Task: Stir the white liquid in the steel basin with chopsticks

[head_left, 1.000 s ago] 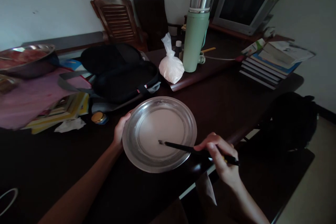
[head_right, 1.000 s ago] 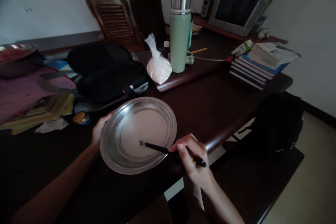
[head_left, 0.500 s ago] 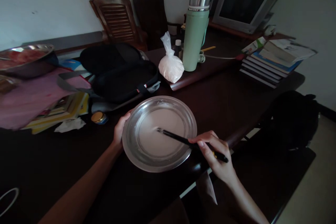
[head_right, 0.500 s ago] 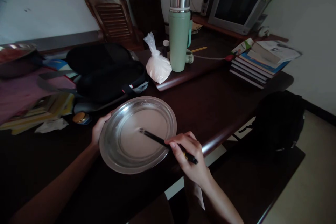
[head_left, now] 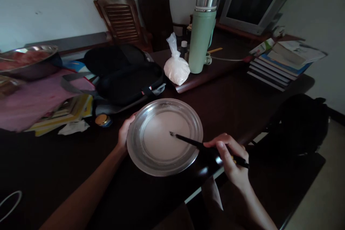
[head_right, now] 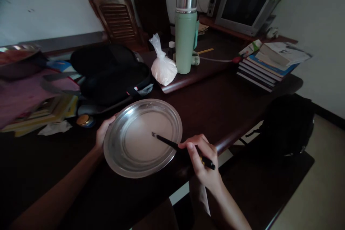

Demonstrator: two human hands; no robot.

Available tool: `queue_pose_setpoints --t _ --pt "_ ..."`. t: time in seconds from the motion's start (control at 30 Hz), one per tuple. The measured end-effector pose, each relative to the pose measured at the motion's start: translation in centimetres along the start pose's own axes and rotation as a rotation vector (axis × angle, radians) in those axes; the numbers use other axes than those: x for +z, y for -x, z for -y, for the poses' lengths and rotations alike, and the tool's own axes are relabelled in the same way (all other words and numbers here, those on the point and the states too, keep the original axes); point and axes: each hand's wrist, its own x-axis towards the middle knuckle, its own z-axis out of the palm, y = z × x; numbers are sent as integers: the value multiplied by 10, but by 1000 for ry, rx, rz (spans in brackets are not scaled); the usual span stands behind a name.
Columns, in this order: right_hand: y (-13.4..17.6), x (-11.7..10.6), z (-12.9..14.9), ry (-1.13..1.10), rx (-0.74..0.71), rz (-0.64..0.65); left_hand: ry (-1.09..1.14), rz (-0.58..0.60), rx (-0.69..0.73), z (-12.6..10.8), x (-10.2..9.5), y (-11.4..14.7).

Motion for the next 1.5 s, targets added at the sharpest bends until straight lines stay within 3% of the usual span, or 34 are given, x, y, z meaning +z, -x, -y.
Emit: queue_pose_setpoints --t 0.07,0.2,0.4,0.6,0.77,0.97,1.13,1.33,1.5 --pt "1 -1 1 -42 22 19 6 -6 -8 0 0 0" --pt "-3 6 1 -30 -65 147 19 -15 -11 0 -2 -1" --pt "1 1 2 9 -3 -13 39 10 -18 -1 -2 -1" --pt "-2 7 2 -20 -70 144 25 3 -14 -1 -1 -1" --pt "-1 2 1 9 -29 9 24 33 -9 1 -5 -3" --pt "-2 5 2 -14 -85 144 40 30 1 2 -7 -3" --pt "-1 2 1 14 -14 4 26 22 -13 0 -4 -1" --pt "-2 7 2 -13 -67 125 24 27 -7 0 -3 -1" --pt "0 4 1 13 3 11 6 21 -7 0 -3 -1"
